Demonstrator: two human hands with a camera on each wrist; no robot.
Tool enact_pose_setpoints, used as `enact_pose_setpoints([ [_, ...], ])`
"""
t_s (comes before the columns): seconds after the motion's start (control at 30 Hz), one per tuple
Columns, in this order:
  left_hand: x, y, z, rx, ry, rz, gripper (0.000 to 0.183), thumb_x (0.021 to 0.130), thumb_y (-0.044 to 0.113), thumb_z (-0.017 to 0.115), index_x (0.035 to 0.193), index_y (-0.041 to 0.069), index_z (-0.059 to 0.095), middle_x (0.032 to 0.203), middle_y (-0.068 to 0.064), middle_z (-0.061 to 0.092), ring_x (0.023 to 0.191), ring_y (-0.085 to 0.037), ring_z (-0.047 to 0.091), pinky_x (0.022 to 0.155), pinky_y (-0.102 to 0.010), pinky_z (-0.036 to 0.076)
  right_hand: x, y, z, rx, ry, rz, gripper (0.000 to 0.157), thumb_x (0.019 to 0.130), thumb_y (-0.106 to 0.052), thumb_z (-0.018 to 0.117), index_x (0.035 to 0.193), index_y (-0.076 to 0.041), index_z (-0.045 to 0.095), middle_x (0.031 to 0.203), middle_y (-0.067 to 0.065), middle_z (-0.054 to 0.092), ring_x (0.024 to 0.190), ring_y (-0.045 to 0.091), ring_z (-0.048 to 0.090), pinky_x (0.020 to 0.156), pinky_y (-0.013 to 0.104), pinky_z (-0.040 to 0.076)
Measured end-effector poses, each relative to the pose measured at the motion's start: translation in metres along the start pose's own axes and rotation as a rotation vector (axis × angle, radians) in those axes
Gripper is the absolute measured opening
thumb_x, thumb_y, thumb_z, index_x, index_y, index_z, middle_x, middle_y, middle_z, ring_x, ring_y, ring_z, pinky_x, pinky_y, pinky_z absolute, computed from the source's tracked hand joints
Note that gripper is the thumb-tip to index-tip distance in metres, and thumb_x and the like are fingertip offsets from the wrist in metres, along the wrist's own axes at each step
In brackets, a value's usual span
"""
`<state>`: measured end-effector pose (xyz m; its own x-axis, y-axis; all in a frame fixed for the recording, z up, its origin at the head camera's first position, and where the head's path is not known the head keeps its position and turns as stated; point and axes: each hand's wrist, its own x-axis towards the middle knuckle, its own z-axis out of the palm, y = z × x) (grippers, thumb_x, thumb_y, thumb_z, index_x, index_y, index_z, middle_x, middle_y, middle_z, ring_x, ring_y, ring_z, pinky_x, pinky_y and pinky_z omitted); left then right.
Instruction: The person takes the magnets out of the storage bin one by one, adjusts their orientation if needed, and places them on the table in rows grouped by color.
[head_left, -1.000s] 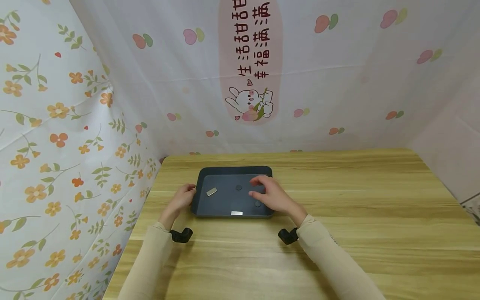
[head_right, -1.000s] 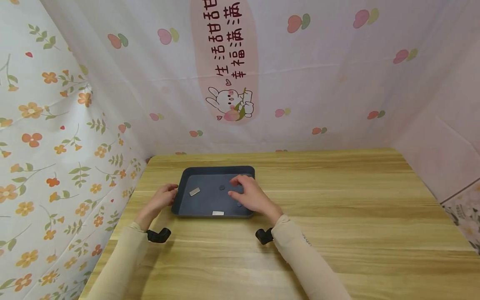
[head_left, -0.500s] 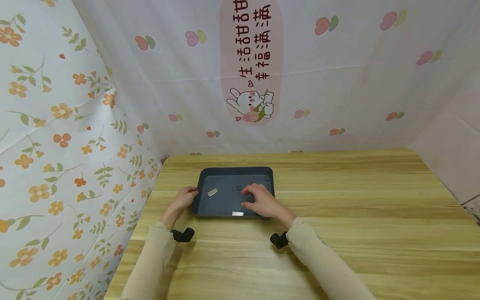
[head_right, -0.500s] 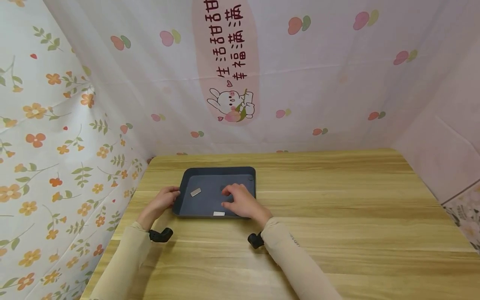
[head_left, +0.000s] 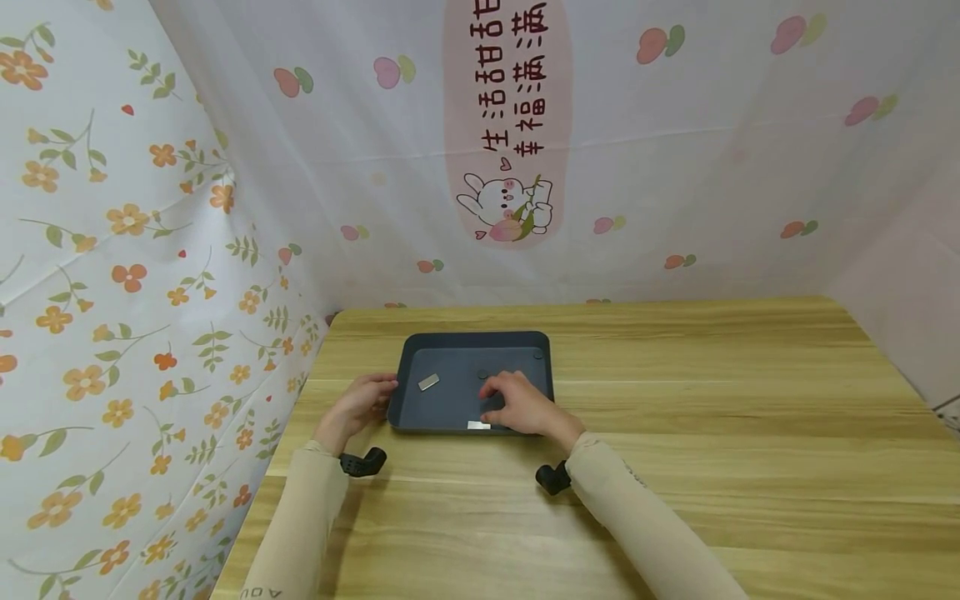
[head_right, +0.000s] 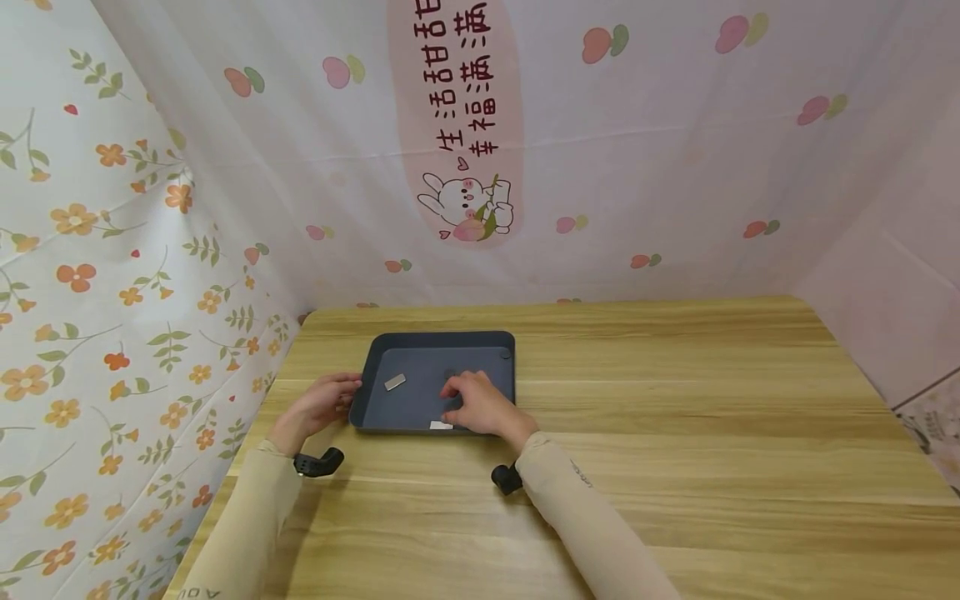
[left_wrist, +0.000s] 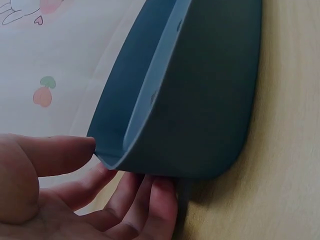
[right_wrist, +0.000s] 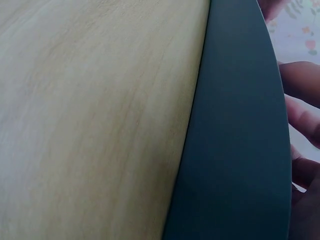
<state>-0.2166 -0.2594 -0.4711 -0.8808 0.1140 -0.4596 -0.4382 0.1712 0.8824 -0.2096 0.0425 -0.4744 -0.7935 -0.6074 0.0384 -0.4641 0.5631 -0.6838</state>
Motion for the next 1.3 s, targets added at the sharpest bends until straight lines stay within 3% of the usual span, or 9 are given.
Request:
enact_pose_setpoints([
  [0.17, 0.000, -0.001, -0.003, -0.008, -0.025, -0.006, 0.045, 0.103, 0.011, 0.041, 0.144, -0.006, 0.034, 0.091, 0.001, 0.060, 0.061, -0.007, 0.040, 0.066, -0.024, 0.041, 0.002, -0.001, 0.002, -0.022, -0.007, 0.012, 0.032, 0.081, -0.019, 0.077, 0.107, -0.005, 0.068, 0.107, 0.009, 0.064, 0.106, 0.027, 0.053, 0.097, 0.044, 0.038],
  [0.4, 0.001, -0.001, -0.006, -0.012, -0.028, -0.026, 0.047, 0.102, 0.009, 0.043, 0.145, -0.005, 0.034, 0.099, -0.001, 0.060, 0.083, -0.011, 0.054, 0.072, -0.026, 0.045, 0.003, -0.003, 0.003, -0.033, -0.029, 0.011, 0.031, 0.080, -0.020, 0.077, 0.105, -0.004, 0.069, 0.106, 0.009, 0.065, 0.105, 0.027, 0.053, 0.096, 0.043, 0.037],
  [0.6, 0.002, -0.001, -0.006, -0.027, -0.031, -0.049, 0.048, 0.102, 0.011, 0.044, 0.147, -0.003, 0.033, 0.106, -0.002, 0.060, 0.091, -0.013, 0.055, 0.076, -0.029, 0.046, 0.006, -0.002, 0.005, -0.032, -0.039, 0.030, 0.029, 0.080, -0.020, 0.078, 0.103, -0.006, 0.069, 0.106, 0.009, 0.065, 0.105, 0.027, 0.053, 0.096, 0.043, 0.036],
  [1.3, 0.000, -0.003, -0.004, -0.043, -0.037, -0.067, 0.048, 0.103, 0.012, 0.043, 0.148, -0.001, 0.032, 0.107, -0.001, 0.060, 0.094, -0.012, 0.056, 0.078, -0.030, 0.047, 0.014, -0.003, 0.012, -0.080, -0.052, 0.010, 0.018, 0.076, -0.012, 0.081, 0.090, -0.009, 0.071, 0.084, 0.002, 0.068, 0.083, 0.018, 0.057, 0.093, 0.040, 0.034],
])
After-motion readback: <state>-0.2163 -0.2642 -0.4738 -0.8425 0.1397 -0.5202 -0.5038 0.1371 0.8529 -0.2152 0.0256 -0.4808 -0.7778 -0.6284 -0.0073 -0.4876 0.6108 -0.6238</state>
